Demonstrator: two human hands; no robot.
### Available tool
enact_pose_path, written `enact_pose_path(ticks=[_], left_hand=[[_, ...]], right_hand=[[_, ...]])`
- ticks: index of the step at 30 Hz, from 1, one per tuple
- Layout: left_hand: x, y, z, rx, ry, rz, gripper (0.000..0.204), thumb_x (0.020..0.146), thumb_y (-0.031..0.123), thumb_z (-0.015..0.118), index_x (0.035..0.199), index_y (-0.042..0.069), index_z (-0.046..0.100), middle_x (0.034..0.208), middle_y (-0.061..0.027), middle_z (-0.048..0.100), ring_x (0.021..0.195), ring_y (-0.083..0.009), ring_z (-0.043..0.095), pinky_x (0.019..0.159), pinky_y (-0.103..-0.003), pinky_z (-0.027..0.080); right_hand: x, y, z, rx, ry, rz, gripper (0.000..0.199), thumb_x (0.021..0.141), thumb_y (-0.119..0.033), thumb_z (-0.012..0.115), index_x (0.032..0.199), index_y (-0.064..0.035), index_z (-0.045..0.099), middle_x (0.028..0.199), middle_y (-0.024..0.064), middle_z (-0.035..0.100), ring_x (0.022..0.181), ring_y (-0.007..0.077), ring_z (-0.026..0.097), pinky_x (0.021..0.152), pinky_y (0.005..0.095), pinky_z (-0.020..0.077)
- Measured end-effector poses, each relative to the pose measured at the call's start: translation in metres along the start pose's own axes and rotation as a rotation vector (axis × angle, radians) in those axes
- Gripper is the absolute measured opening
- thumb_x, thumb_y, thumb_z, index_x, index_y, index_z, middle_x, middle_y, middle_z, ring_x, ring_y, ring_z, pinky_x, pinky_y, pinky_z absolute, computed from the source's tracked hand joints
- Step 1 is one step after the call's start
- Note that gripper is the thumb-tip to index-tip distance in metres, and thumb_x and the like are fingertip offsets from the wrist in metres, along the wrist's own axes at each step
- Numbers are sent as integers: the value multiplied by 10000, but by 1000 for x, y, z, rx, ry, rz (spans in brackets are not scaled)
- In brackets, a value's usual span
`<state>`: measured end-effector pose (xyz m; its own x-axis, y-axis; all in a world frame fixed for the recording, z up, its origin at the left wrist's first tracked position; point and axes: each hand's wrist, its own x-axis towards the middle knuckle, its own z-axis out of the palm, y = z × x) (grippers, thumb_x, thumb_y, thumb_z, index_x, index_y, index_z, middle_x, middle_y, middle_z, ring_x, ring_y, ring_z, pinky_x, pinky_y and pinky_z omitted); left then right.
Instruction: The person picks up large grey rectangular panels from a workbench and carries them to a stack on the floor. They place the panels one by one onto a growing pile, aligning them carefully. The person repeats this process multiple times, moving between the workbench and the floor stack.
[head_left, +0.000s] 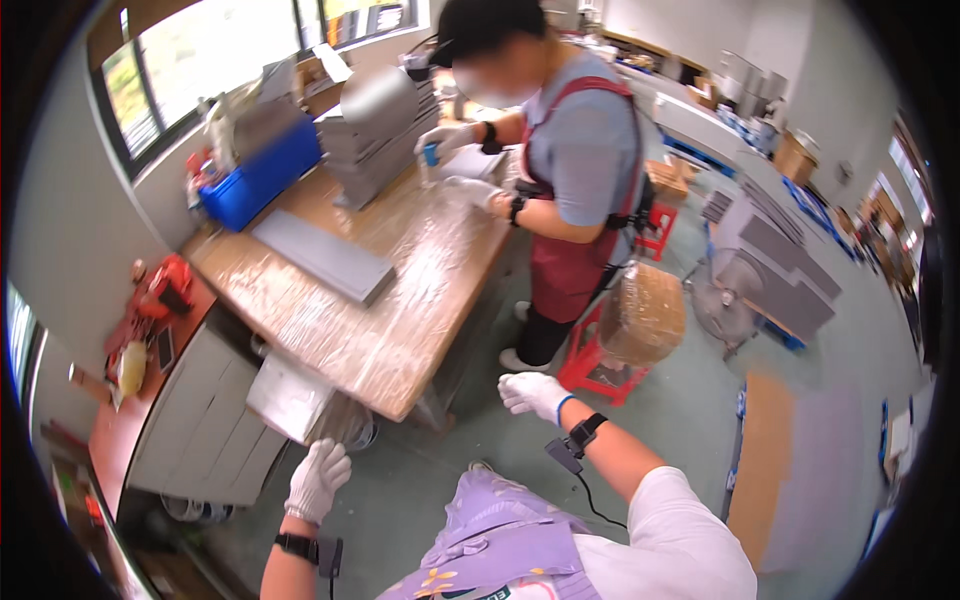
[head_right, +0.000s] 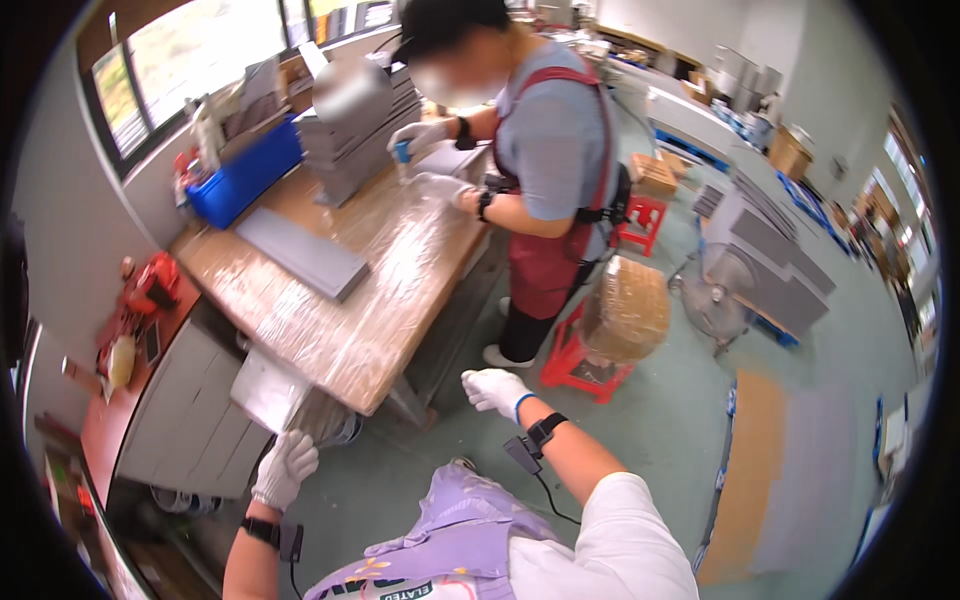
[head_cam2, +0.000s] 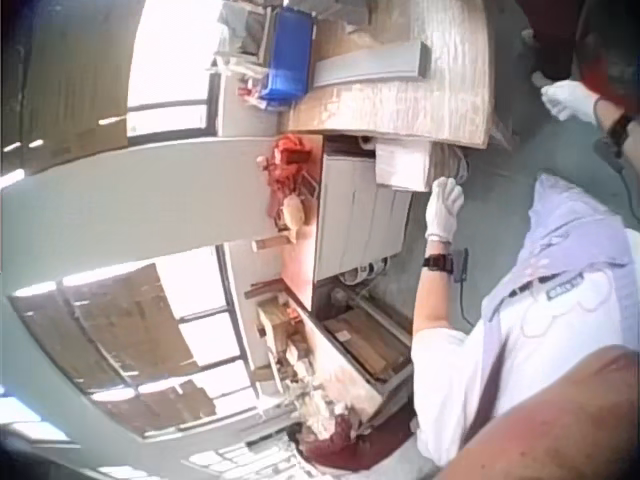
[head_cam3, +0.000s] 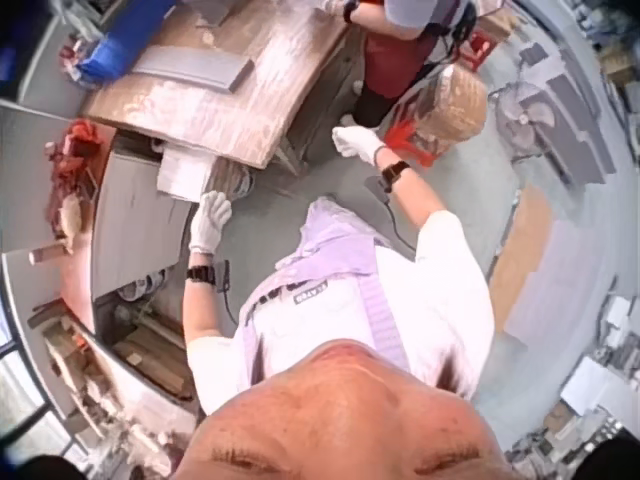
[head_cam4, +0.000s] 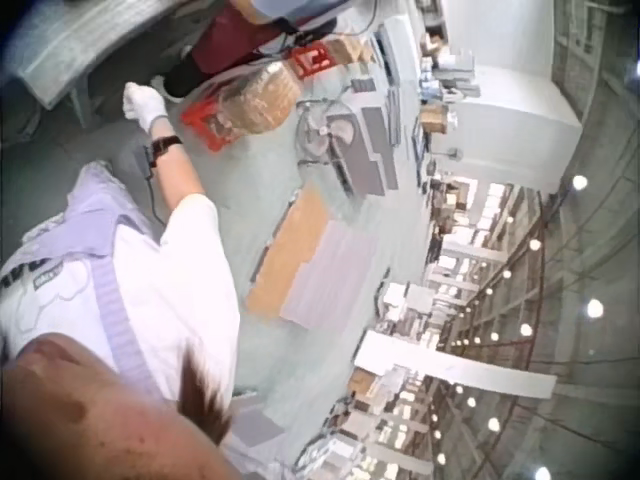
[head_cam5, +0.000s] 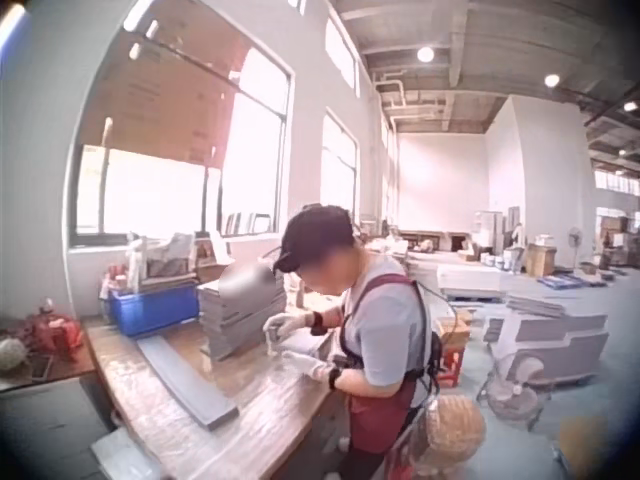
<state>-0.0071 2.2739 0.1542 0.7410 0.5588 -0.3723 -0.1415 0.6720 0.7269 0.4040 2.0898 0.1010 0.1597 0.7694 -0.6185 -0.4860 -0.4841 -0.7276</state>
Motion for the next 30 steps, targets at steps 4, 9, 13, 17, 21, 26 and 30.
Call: enact_pose_path(ticks=[4,9,13,17,21,26,30], left_hand=[[62,27,7,-5,289,-31,299,1006,379,531,1123,104,512,1005,-26,580,880,-164,586,795,-306,508],[158,57,5,-24,241,-56,576,997,387,553,1410,19,391,1415,-184,454,1226,-330,511,1039,-446,426],[223,78,1,-86,246,-37,610,996,384,559,1437,14,359,1496,-192,364,1309,-334,437,1102,-454,374],[289,96,-5,-142,170,-10,369,1004,415,540,1167,85,510,1160,-93,539,1040,-236,555,921,-385,474],[339,100,6,-304,306,-82,570,1028,511,392,1364,53,354,1296,-149,463,1071,-262,529,927,-395,456],[355,109,10,-228,213,-138,857,1001,619,322,1542,-14,117,1595,-210,212,1453,-379,255,1133,-455,295],[357,110,3,-291,226,-163,824,1008,601,330,1536,-5,150,1567,-186,271,1408,-377,317,1113,-458,322]], right_hand=[[53,-58,37,-181,266,-43,254,957,-282,582,1091,-79,653,975,38,662,874,183,638,803,340,544],[162,-120,61,-108,236,-220,332,965,-260,572,1214,-46,622,1076,67,662,934,190,648,814,329,546],[252,-173,66,-139,281,-284,368,969,-283,559,1226,-31,632,1132,115,677,1015,215,648,867,332,525],[313,-215,81,-569,359,-364,424,943,-388,569,1180,-52,668,1120,138,699,1033,245,648,902,345,495],[333,-252,107,-923,349,-223,552,917,-518,541,1193,-56,664,1174,183,676,1114,336,620,956,399,473],[337,-268,140,-1322,298,-46,700,901,-625,482,1263,-43,626,1307,211,600,1221,383,558,1021,454,439],[344,-272,145,-1322,333,8,777,886,-684,456,1261,-24,624,1321,225,587,1236,378,551,1030,450,431]])
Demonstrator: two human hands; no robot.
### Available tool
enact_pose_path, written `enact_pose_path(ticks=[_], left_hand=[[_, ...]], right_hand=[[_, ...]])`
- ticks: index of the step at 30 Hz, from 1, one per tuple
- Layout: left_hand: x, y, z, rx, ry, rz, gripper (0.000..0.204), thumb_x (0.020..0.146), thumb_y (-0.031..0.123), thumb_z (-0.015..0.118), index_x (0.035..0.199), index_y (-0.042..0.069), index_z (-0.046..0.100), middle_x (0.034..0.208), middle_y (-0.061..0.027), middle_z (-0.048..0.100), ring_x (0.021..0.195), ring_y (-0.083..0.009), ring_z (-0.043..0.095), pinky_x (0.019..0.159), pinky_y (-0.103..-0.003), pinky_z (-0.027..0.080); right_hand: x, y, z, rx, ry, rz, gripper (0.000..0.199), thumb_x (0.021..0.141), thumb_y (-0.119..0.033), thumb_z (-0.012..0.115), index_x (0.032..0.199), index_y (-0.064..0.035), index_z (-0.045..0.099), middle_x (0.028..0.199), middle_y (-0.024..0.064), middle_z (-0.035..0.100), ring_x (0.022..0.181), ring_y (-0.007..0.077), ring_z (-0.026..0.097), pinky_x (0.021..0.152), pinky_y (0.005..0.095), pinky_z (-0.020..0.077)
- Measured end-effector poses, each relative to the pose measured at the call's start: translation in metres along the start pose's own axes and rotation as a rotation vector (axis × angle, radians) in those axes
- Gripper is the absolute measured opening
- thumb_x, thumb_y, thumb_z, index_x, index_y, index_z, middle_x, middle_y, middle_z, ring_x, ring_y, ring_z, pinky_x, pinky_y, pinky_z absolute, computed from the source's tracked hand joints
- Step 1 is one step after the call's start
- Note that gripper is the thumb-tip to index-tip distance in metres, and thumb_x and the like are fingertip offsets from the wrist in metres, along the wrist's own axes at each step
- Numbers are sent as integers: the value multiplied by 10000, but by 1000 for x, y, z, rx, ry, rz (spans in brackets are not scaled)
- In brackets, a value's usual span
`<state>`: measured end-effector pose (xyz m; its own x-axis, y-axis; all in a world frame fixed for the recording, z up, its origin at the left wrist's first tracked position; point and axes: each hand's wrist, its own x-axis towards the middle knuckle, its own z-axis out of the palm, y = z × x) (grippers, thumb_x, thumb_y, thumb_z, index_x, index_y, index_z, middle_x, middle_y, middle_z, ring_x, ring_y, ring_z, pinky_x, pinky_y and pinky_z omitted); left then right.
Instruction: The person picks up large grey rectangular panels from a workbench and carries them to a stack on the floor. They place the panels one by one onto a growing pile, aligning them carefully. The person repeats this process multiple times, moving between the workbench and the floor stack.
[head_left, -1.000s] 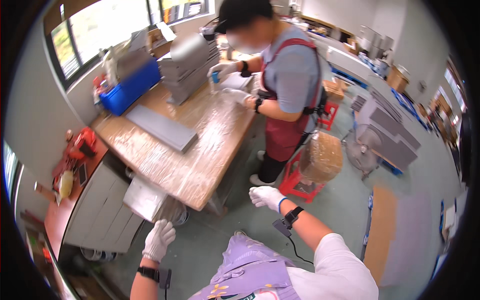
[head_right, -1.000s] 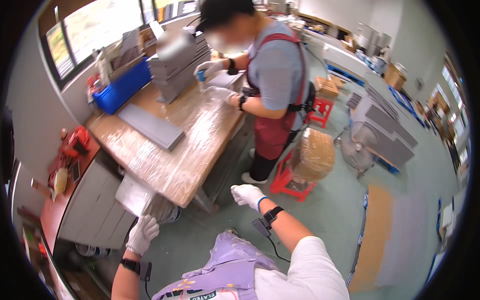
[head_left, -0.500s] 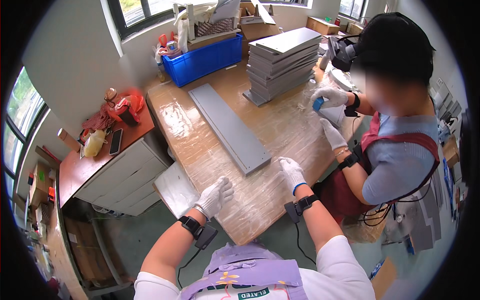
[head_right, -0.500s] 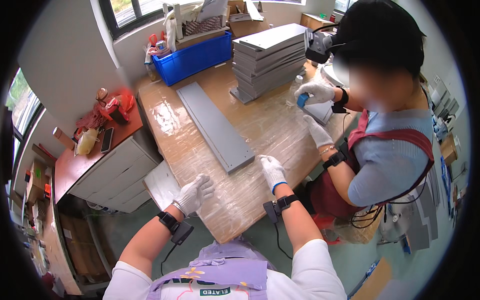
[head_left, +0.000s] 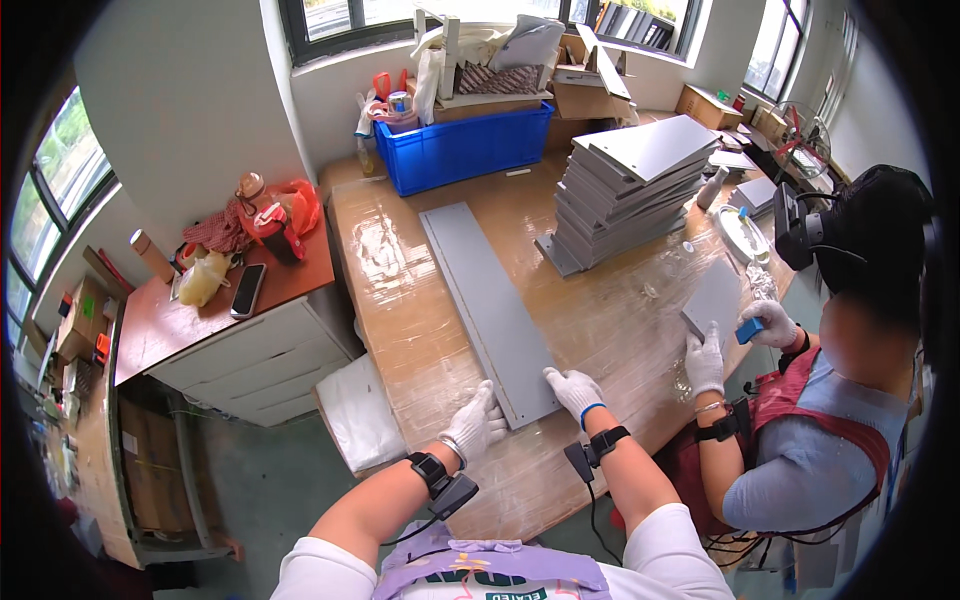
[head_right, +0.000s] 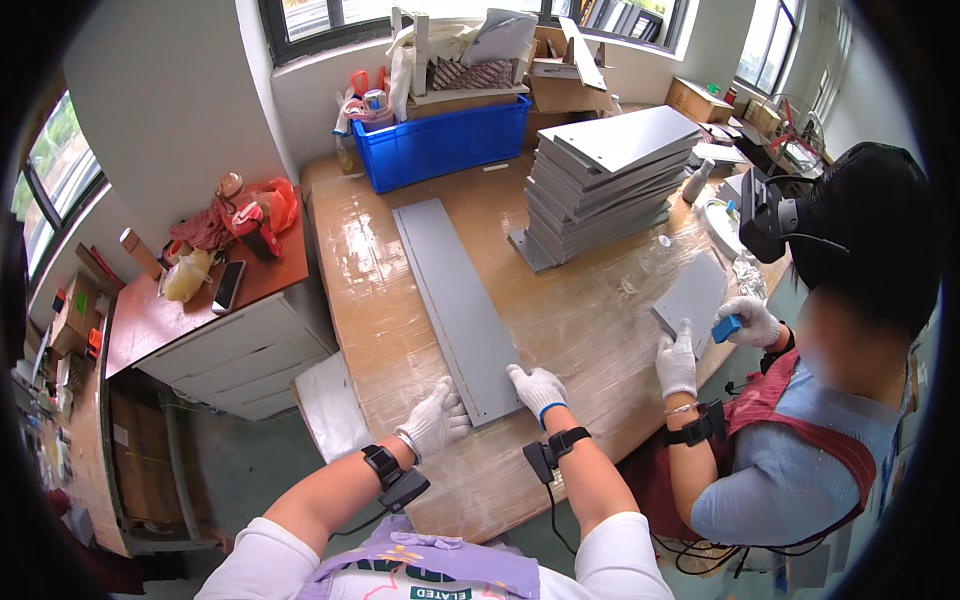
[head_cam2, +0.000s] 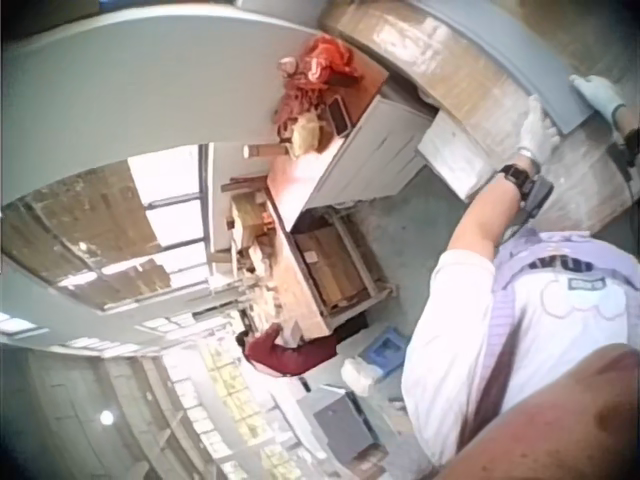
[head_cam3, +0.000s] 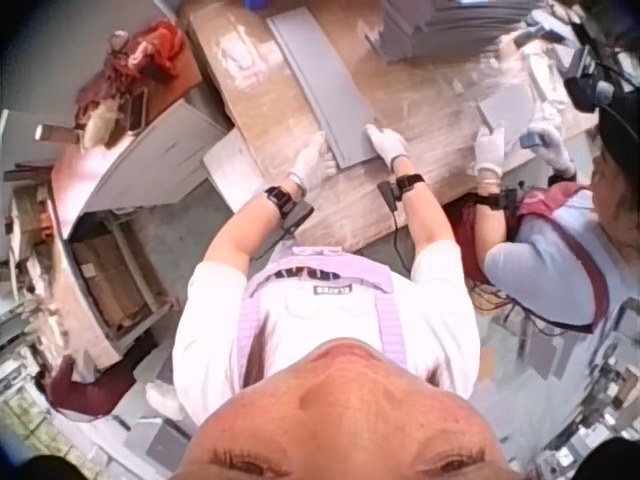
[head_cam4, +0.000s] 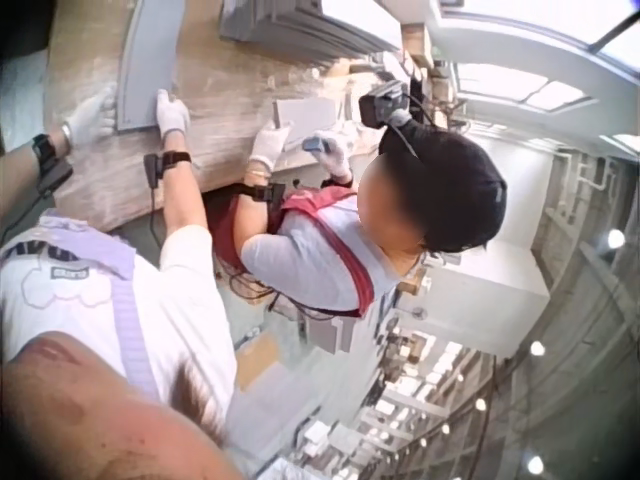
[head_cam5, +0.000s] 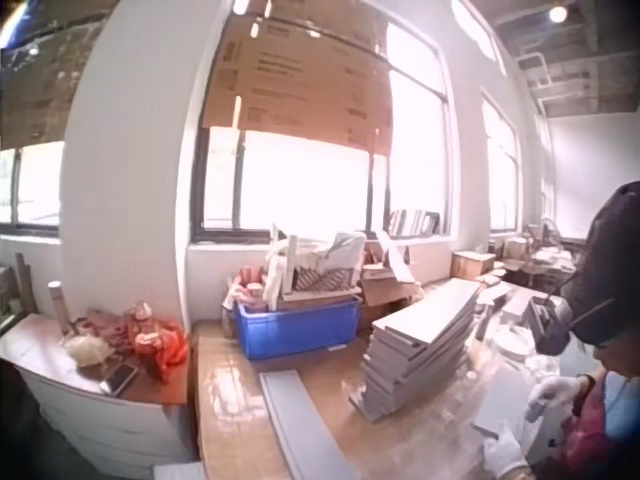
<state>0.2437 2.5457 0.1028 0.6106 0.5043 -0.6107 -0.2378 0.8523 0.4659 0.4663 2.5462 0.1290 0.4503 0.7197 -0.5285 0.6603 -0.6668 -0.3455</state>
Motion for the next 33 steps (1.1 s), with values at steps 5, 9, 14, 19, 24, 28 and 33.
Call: enact_pose_path(ticks=[5,9,14,19,24,28,33], left_hand=[[6,-5,-12,-15,49,37,615,1043,490,354,1479,56,331,1421,-145,475,1238,-340,513,1043,-440,410],[1,-4,-14,20,75,91,557,1036,450,421,1443,71,392,1366,-118,528,1160,-293,572,982,-418,464],[-5,15,-8,145,119,137,587,956,436,607,1349,11,512,1247,-92,617,1062,-212,626,925,-379,516],[-22,30,-11,-19,175,220,458,893,263,731,1249,18,579,1197,-77,637,1055,-175,623,879,-360,542],[-76,49,-29,228,214,351,529,856,287,753,1213,-10,500,1062,-106,648,975,-184,640,834,-347,548],[-165,47,-46,669,312,274,598,843,336,744,1252,-42,523,1047,-118,669,896,-168,657,777,-312,545],[-304,20,-73,1434,578,-108,775,721,555,741,1219,-10,558,1072,-185,666,970,-234,677,841,-334,525]], right_hand=[[11,2,0,-19,-34,-53,854,896,-713,395,1257,30,612,1283,268,595,1236,391,540,1047,430,408],[10,4,-3,35,-94,-114,862,909,-717,378,1259,37,608,1256,247,620,1178,365,581,999,407,438],[-4,-6,-1,255,-280,-122,858,917,-709,401,1277,46,590,1236,219,634,1140,312,588,956,372,447],[-28,-25,15,677,-384,-19,682,936,-558,580,1266,39,584,1112,109,657,956,200,624,830,333,509],[-40,-53,52,1189,-677,-97,494,978,-404,584,1272,-7,569,1203,108,632,1059,226,614,924,353,499],[-52,-87,107,1421,-707,-72,370,1002,-291,564,1265,-30,572,1255,102,615,1135,234,580,1015,379,461],[-92,-112,155,1774,-664,59,333,1023,-273,526,1271,-52,550,1274,107,586,1183,270,551,1054,454,433]])
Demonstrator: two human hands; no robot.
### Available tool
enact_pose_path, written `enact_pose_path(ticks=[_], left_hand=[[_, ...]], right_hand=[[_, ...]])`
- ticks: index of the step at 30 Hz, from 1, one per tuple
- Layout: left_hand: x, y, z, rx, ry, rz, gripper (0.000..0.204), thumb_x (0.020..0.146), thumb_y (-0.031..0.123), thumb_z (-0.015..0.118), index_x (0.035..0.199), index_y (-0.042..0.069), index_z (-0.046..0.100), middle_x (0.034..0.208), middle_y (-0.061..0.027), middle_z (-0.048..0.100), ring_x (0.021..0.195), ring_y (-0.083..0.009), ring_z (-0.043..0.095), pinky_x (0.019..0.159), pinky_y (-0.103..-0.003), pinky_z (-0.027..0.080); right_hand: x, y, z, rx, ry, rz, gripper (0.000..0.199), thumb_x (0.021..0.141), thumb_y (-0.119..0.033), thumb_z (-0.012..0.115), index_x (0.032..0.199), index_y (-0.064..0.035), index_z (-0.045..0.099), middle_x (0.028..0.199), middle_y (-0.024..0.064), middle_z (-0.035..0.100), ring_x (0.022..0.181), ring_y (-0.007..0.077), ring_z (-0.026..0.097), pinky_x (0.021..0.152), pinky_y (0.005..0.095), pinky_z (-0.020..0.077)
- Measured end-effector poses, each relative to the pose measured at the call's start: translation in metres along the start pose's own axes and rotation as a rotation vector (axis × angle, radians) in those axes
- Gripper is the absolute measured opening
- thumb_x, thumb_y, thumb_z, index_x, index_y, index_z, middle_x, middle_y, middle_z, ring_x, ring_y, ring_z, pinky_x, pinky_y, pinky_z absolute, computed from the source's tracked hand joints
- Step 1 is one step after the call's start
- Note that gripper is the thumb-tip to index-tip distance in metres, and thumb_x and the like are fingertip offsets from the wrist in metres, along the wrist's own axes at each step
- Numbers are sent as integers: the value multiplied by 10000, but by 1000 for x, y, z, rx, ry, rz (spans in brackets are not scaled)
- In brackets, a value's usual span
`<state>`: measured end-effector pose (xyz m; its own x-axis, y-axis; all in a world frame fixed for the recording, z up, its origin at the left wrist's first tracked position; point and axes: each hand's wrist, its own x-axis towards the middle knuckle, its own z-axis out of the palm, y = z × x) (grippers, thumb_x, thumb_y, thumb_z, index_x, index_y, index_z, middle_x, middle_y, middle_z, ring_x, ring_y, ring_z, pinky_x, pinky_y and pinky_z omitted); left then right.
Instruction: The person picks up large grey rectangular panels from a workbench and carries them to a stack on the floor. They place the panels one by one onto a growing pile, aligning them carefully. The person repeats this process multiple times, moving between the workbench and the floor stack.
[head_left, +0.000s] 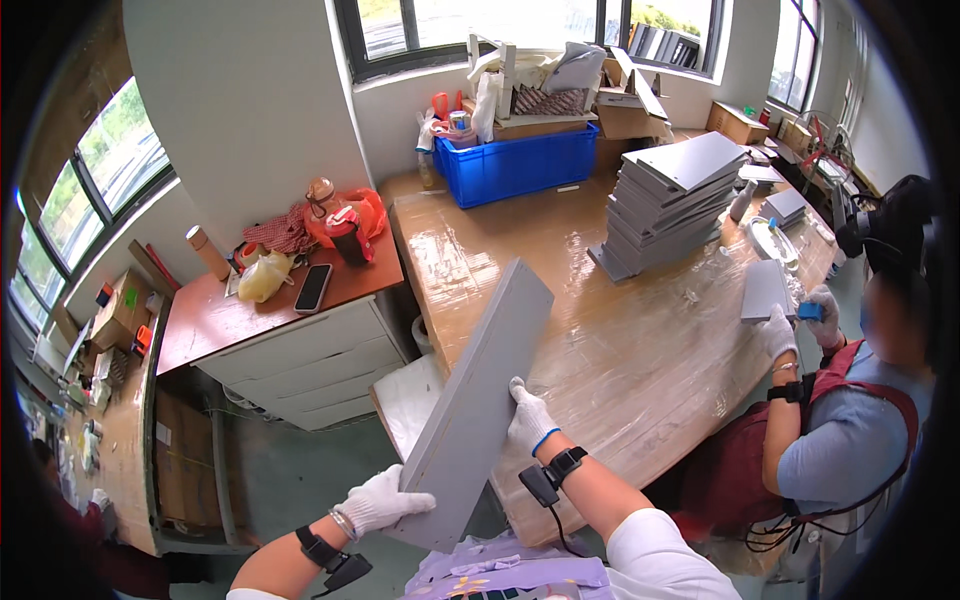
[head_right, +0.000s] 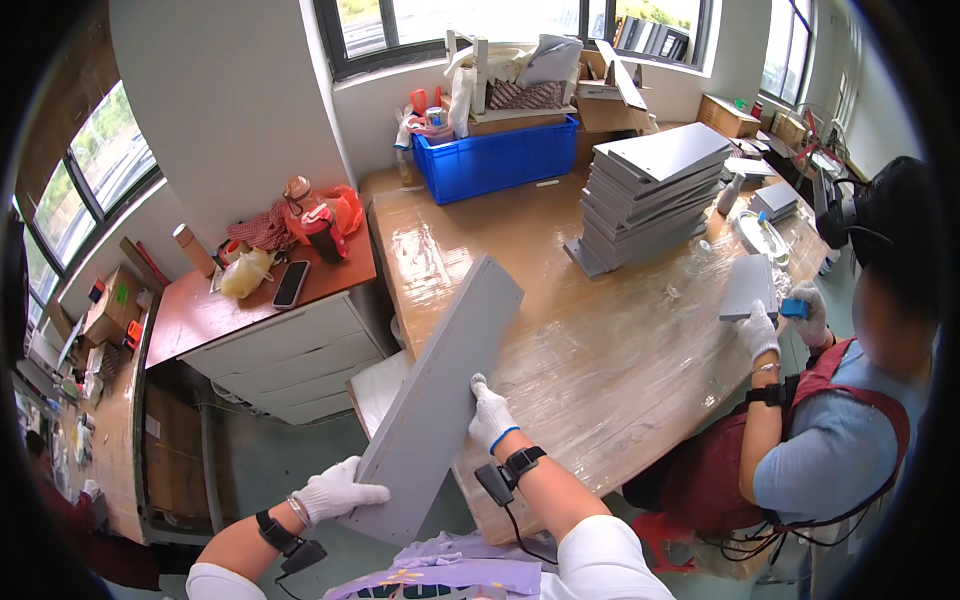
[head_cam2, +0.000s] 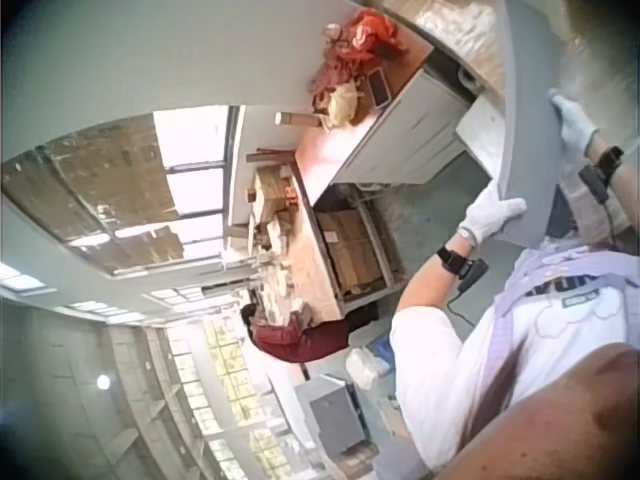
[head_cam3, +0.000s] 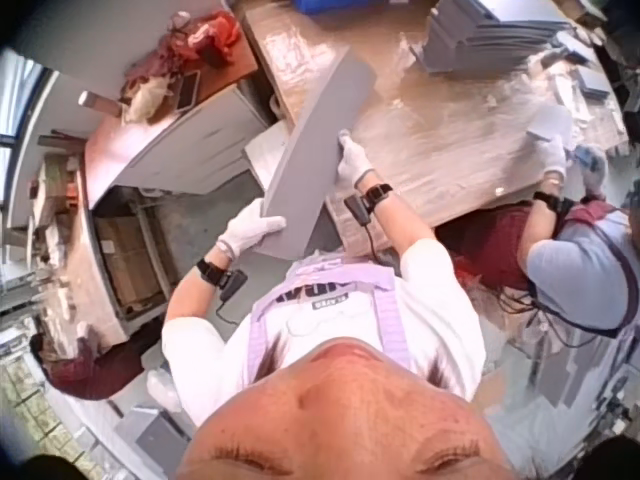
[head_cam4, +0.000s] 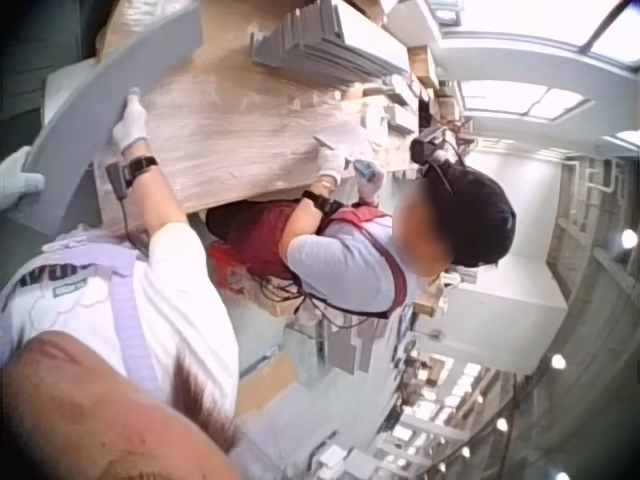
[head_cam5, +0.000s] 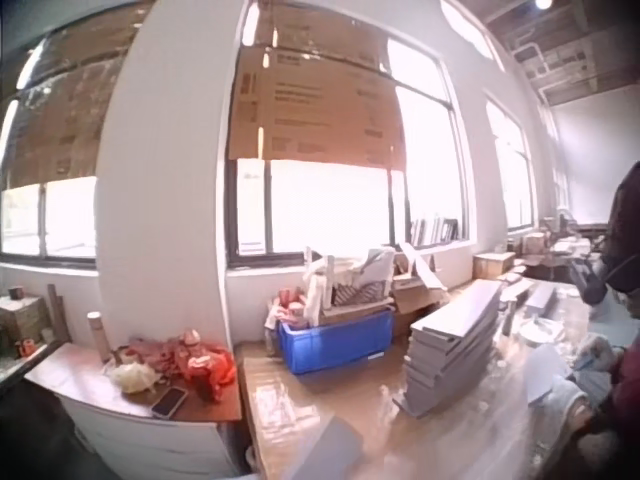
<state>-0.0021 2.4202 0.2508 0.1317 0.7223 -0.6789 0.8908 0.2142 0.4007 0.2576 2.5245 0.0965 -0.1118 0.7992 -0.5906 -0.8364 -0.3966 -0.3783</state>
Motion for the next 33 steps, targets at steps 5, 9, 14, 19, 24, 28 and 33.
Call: enact_pose_path(ticks=[5,9,14,19,24,28,33], left_hand=[[-88,-109,4,156,-122,-122,850,692,609,736,1255,10,524,1024,-162,703,964,-269,701,905,-349,510],[-128,-187,24,35,-171,334,481,889,294,725,1244,20,550,1147,-122,664,1059,-210,620,939,-354,490],[-137,-218,41,83,-419,388,489,821,197,787,1218,14,567,1075,-123,688,976,-175,644,849,-323,522],[-136,-173,70,282,-632,512,441,840,217,775,1186,20,585,1052,-122,694,935,-175,647,811,-321,518],[-162,-91,147,661,-834,684,525,862,320,730,1282,76,529,1170,-112,632,1041,-192,591,891,-359,476],[-213,-27,248,1037,-1020,674,713,894,521,660,1458,159,418,1411,-85,510,1259,-219,482,1051,-434,396],[-295,34,409,1267,-1157,949,549,826,305,769,1270,77,541,1143,-115,655,1009,-184,615,875,-334,490]], right_hand=[[-49,38,-25,242,-113,-168,387,1019,-350,517,1283,-67,530,1272,110,578,1175,282,551,1059,480,426],[-127,94,-83,403,-29,-281,408,998,-398,544,1230,-64,574,1224,122,608,1151,300,570,1036,490,445],[-261,166,-132,557,358,-415,436,958,-377,635,1211,-25,587,1209,134,629,1090,300,613,957,465,510],[-403,224,-204,711,589,-633,474,966,-371,622,1290,-33,553,1319,118,579,1166,268,579,1008,437,476],[-537,321,-270,719,766,-793,610,895,-477,699,1353,-104,547,1345,22,584,1186,127,523,990,272,394],[-627,414,-314,921,797,-989,614,886,-470,712,1375,-142,537,1358,20,572,1200,139,513,1023,317,385],[-735,525,-399,1228,882,-1273,392,916,-339,703,1232,-125,610,1260,5,611,1132,160,579,1019,378,448]])
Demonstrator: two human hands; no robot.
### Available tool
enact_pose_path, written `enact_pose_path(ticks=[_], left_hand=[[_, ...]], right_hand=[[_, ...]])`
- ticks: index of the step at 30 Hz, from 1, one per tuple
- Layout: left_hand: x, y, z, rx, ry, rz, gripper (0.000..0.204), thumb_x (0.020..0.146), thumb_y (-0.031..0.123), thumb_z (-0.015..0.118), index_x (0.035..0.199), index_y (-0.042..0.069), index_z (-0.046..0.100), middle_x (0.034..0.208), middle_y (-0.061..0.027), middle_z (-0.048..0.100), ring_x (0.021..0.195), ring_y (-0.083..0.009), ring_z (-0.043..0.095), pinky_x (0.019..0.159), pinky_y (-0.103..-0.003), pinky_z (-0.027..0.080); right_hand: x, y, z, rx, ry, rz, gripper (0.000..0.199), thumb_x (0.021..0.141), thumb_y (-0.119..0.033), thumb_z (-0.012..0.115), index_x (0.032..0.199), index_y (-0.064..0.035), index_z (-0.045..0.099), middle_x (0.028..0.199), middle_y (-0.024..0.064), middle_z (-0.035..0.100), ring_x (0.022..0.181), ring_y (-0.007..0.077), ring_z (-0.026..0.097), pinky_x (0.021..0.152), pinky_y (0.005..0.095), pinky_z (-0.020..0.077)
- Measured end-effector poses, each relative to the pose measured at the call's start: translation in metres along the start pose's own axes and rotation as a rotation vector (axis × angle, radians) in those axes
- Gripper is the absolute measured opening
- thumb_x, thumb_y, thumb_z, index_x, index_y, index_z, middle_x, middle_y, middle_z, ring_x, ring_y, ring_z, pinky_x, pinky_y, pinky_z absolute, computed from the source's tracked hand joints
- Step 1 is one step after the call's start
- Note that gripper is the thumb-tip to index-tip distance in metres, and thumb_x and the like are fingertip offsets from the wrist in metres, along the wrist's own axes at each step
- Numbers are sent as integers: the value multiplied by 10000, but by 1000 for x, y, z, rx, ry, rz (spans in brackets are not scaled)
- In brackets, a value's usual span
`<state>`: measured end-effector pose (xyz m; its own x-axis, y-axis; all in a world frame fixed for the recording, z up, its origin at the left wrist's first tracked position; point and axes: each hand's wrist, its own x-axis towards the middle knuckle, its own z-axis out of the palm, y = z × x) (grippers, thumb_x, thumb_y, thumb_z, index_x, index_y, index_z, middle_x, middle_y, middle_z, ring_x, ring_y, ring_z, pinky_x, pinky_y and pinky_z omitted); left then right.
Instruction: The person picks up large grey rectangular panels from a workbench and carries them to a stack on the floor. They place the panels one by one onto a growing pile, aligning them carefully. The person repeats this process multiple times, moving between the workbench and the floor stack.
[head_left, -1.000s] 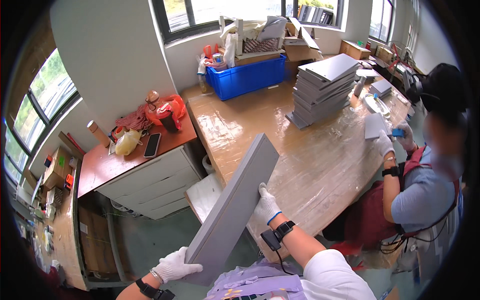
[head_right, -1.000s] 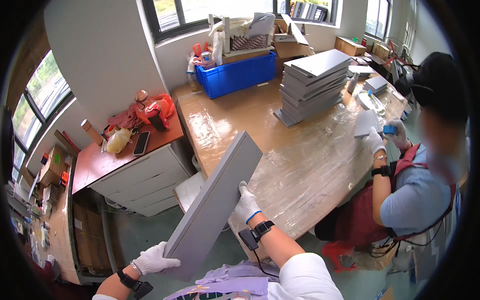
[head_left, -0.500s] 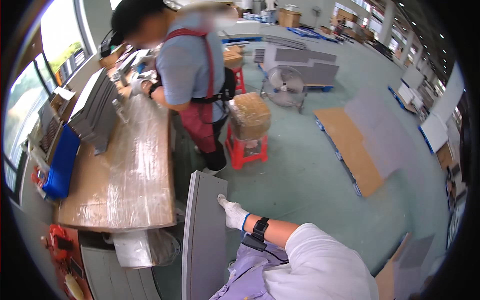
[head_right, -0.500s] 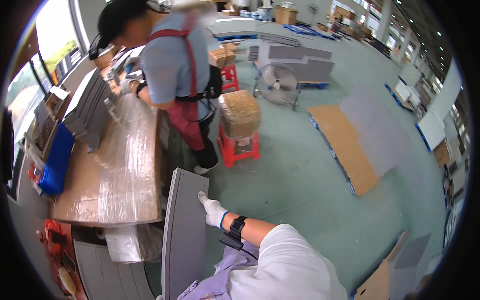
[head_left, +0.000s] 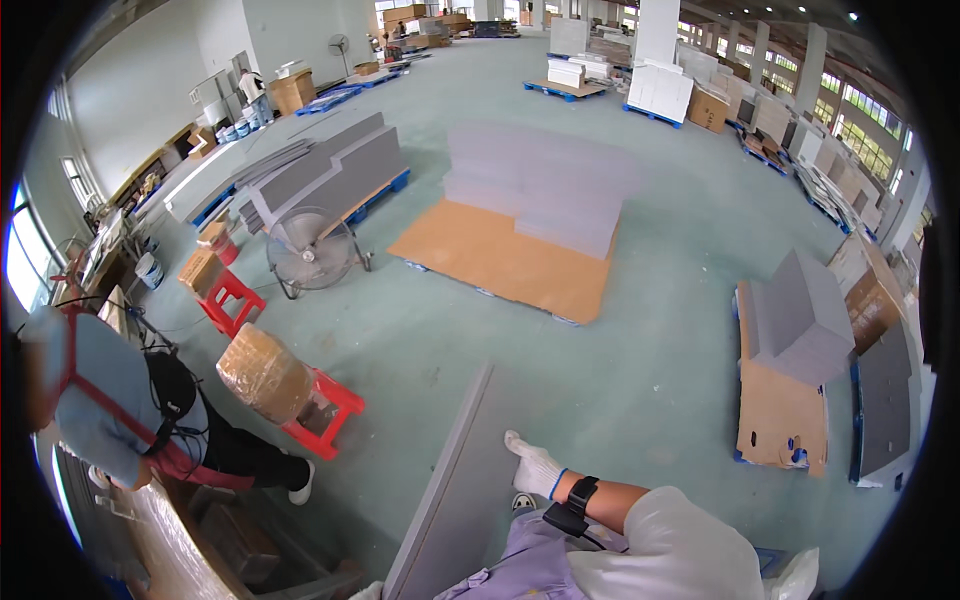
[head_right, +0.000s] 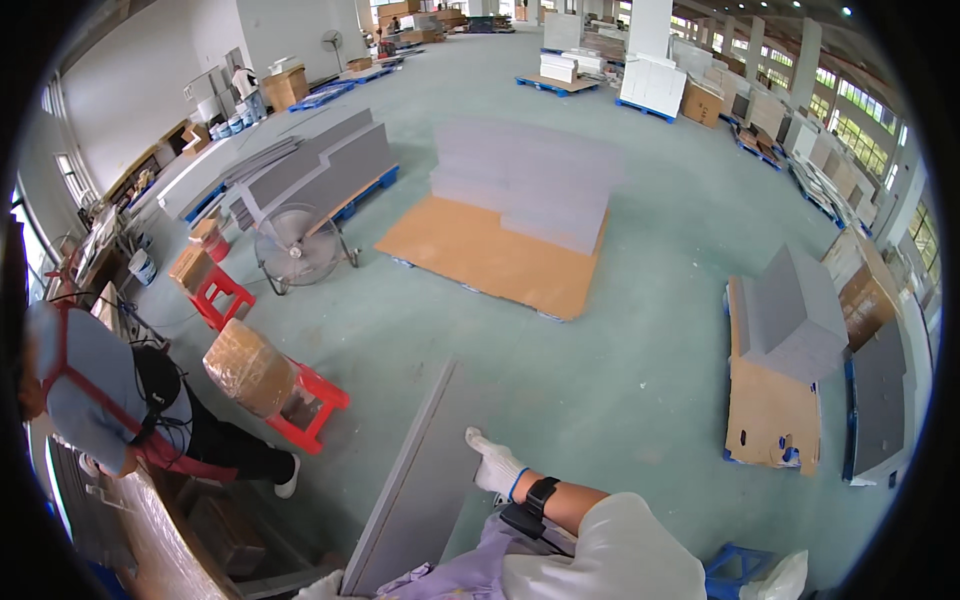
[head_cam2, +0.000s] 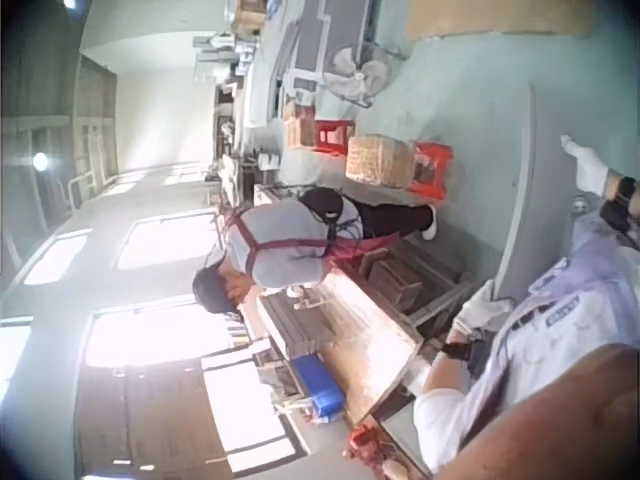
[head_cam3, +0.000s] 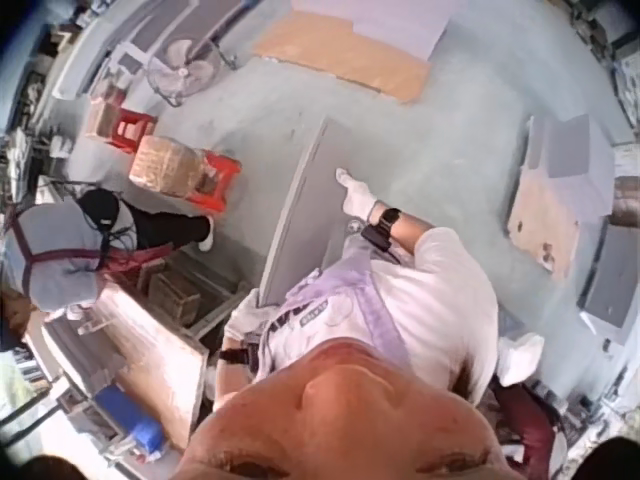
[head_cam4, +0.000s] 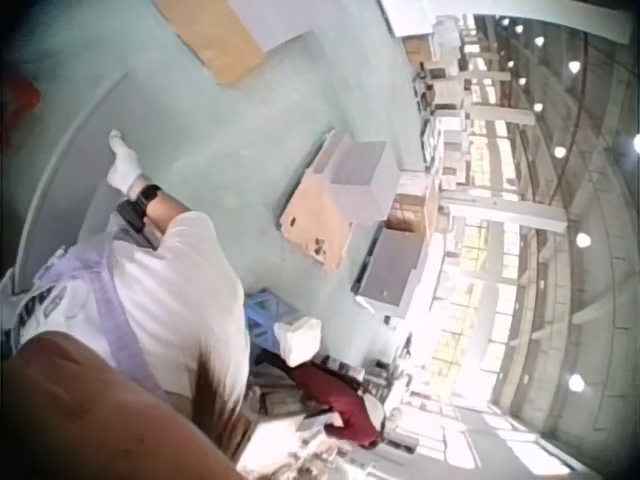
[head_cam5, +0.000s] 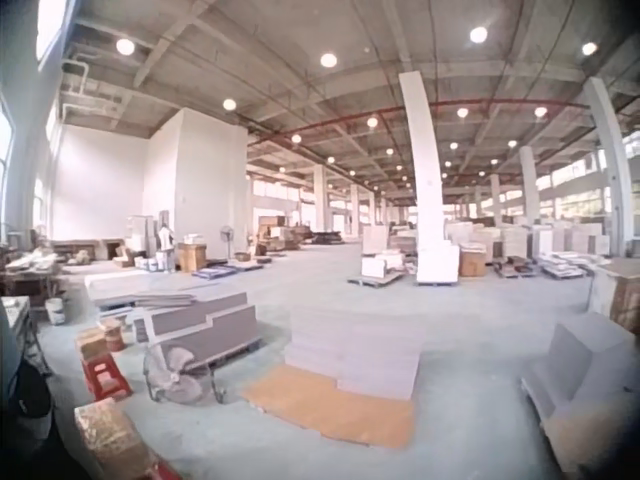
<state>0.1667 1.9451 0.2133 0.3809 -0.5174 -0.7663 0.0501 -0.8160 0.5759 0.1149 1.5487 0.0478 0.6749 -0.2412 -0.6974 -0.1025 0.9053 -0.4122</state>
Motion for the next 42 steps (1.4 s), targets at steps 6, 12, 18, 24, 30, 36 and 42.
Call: enact_pose_path(ticks=[6,12,18,24,30,36,42], left_hand=[[144,114,-42,242,-160,66,703,794,426,799,1266,-39,566,1071,-125,681,987,-186,633,880,-301,491],[234,189,-75,-136,-143,120,503,868,242,746,1280,12,570,1096,-75,680,1024,-156,616,934,-308,478],[340,260,-85,-895,-160,291,378,898,69,652,1265,45,567,1129,-61,663,1043,-147,612,966,-329,471],[431,357,-129,-616,-271,203,412,911,63,631,1308,62,525,1207,-54,618,1138,-164,572,1010,-359,455],[511,450,-157,-600,-319,74,478,913,75,648,1359,63,476,1275,-74,580,1182,-188,554,1037,-366,445],[606,563,-162,-583,-242,100,493,893,159,694,1322,43,482,1218,-74,606,1114,-171,586,984,-344,473],[668,660,-173,-657,-148,149,390,906,136,675,1259,37,541,1165,-57,633,1058,-149,617,953,-323,502]], right_hand=[[-13,-110,-89,416,85,-207,487,918,-346,696,1303,-96,533,1268,42,592,1169,243,556,1042,435,443],[-8,-175,-135,531,127,-459,563,909,-426,681,1333,-103,499,1353,53,535,1254,273,485,1093,457,381],[43,-253,-136,537,220,-644,608,920,-512,625,1345,-99,490,1318,54,556,1226,270,510,1073,461,395],[87,-338,-108,580,339,-751,578,932,-483,627,1338,-94,492,1303,55,556,1207,268,521,1073,459,397],[130,-402,-119,652,384,-728,600,949,-516,579,1367,-103,460,1317,77,548,1221,288,524,1069,476,404],[197,-497,-150,665,313,-654,521,953,-454,605,1340,-124,489,1310,67,549,1234,280,513,1053,501,414],[262,-620,-158,639,134,-609,468,914,-347,698,1268,-98,523,1241,46,577,1170,240,543,1006,454,451]])
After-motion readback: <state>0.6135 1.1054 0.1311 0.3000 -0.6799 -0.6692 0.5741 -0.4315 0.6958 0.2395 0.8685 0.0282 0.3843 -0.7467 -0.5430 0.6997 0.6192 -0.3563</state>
